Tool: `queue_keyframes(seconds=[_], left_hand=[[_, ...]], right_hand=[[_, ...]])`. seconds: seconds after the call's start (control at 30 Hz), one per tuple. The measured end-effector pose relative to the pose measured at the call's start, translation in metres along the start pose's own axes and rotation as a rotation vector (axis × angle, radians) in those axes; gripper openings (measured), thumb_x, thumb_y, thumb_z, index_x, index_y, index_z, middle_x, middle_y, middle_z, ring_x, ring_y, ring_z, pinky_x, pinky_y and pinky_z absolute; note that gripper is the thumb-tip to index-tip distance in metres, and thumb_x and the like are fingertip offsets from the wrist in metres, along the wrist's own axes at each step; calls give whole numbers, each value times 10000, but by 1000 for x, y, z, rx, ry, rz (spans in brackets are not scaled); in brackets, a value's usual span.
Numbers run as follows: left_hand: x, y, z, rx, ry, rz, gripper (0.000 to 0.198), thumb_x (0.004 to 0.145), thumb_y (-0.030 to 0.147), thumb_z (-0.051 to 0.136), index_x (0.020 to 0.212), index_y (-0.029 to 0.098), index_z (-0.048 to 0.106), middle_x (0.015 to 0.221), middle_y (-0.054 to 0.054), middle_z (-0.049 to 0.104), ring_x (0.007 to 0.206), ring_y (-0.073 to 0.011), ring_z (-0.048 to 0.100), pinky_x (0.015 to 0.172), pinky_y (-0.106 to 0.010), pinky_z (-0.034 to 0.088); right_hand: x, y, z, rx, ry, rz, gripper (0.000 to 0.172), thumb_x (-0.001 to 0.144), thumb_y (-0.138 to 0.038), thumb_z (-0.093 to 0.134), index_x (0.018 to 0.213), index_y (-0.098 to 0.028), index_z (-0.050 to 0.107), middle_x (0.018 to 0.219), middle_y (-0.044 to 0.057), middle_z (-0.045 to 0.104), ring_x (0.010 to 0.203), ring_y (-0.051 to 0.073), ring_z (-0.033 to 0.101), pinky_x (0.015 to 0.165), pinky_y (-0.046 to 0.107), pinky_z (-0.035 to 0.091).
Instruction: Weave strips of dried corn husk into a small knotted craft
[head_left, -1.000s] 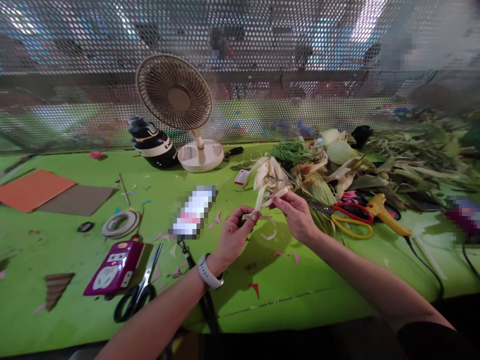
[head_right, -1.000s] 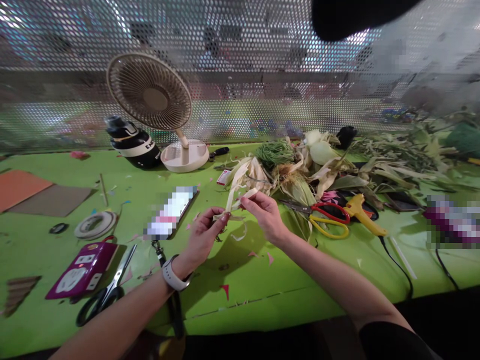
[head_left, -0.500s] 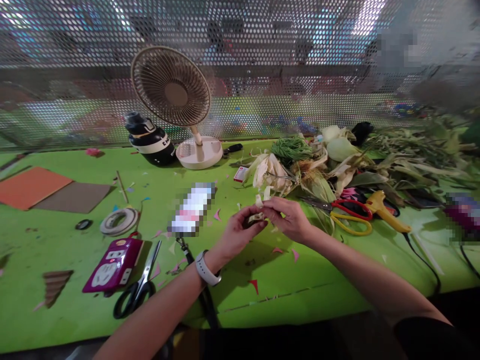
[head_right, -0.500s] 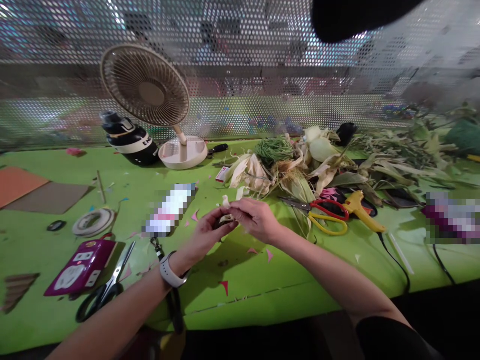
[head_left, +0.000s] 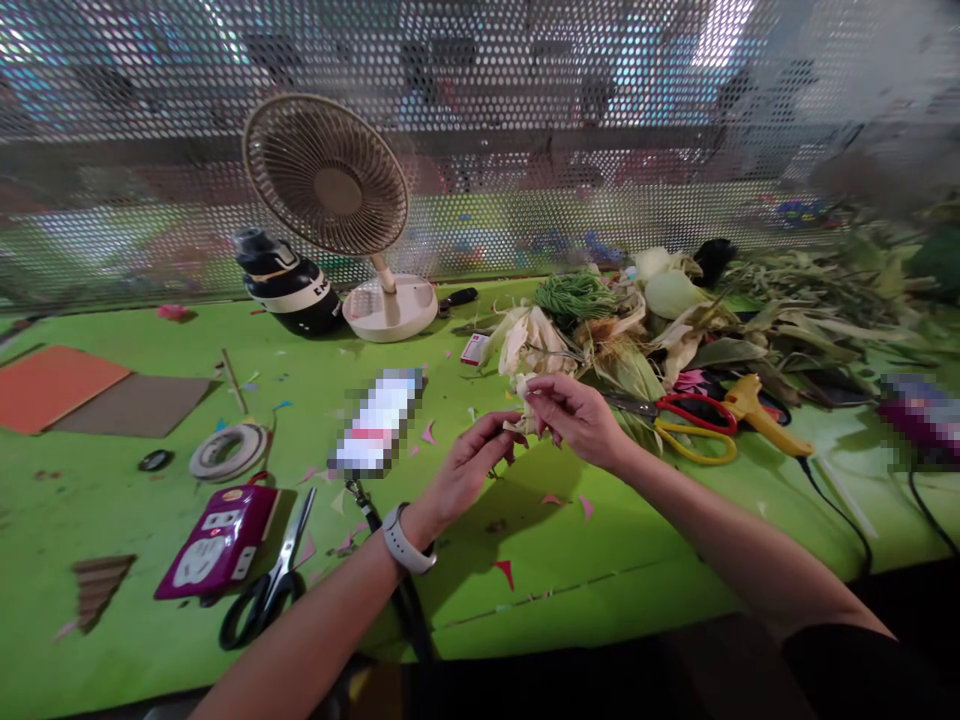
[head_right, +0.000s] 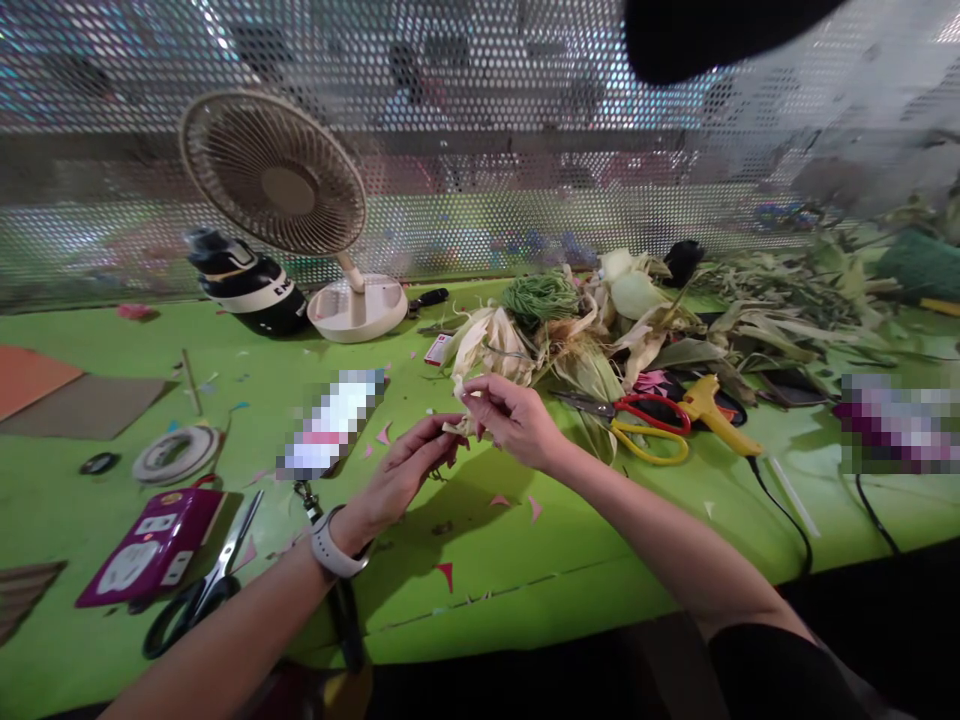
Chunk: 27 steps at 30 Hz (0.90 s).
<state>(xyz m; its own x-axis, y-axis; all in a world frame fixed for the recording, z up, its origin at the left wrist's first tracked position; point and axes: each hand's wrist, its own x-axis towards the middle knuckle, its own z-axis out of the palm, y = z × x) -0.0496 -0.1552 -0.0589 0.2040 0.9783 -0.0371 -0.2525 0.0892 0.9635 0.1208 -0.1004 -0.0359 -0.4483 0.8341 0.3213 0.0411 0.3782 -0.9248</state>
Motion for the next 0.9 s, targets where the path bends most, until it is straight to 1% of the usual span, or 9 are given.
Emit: queue_keyframes(seconds=[0.1,0.23,0.43,0.53,0.63,0.77,0.9], left_hand=[[1,3,1,19,6,39,266,778,320,664,1021,213,674,822,-26,635,678,-110,518,652,-230,441],[1,4,2,16,16,60,259,755,331,687,981,203,692,795,-30,634,674,-116,519,642,-232,447],[2,2,0,21,19,87,207,762,351,681,898,196,697,755,-18,608,654,-111,508,626,-224,444],[2,2,0,34,18,87,218,774,357,666,913,192,689,753,-20,601,651,-111,507,616,-225,442],[2,3,0,54,31,78,216,779,336,664,940,191,668,773,-21,606,652,-111,510,607,-223,439],[2,3,0,14,53,97,224,783,346,659,939,189,633,753,-8,595,641,-103,509,590,-213,425],[2,4,2,57,64,113,235,763,370,679,886,179,620,714,2,578,618,-98,497,575,-215,417]], right_hand=[[1,-4,-2,21,-14,2,205,867,-350,567,943,-169,626,630,-25,561,499,66,504,448,180,409],[1,-7,-8,64,-93,40,206,848,-349,596,866,-160,675,688,-5,595,527,61,503,453,175,404],[3,-9,-13,196,-165,190,205,819,-344,633,846,-142,656,601,-32,555,467,42,458,402,147,366],[4,-11,-14,220,-177,230,198,809,-329,642,879,-144,643,596,-38,558,458,41,461,395,144,363],[5,-13,-16,212,-210,244,198,802,-317,646,889,-139,642,575,-45,548,450,43,454,394,149,356],[6,-14,-17,204,-269,227,199,805,-308,638,884,-126,653,590,-39,547,463,40,438,408,157,340],[6,-14,-16,213,-255,225,185,780,-306,668,828,-128,659,580,-44,536,456,36,402,399,161,298]])
